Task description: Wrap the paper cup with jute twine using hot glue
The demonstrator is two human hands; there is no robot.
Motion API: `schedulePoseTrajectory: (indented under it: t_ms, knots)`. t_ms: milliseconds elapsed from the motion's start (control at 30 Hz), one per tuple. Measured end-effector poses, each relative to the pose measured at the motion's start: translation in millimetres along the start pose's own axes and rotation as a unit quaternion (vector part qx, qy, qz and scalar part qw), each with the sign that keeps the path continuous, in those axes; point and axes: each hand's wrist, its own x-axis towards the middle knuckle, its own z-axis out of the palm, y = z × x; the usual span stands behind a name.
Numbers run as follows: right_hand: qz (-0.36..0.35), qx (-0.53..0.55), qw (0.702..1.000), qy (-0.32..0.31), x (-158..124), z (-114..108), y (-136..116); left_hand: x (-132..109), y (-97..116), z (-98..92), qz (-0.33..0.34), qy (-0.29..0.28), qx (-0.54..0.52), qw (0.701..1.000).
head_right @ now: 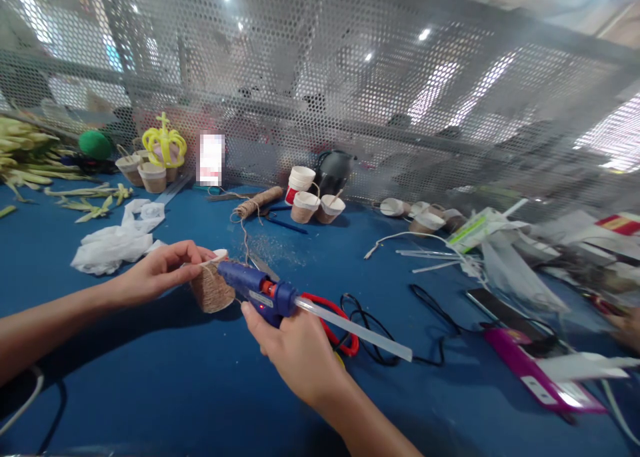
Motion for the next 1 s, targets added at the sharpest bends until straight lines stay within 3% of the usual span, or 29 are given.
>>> schedulePoseTrajectory:
  t_ms: [500, 1000]
  knots:
    - [-0.036, -0.02, 0.999, 0.017, -4, 7, 5, 0, 0, 0.2, 0.001, -0.002, 0.004, 1.0]
    - [0.006, 0.013, 1.0, 0.015, 3, -3, 0, 0, 1, -0.2, -0.002, -0.002, -0.002, 1.0]
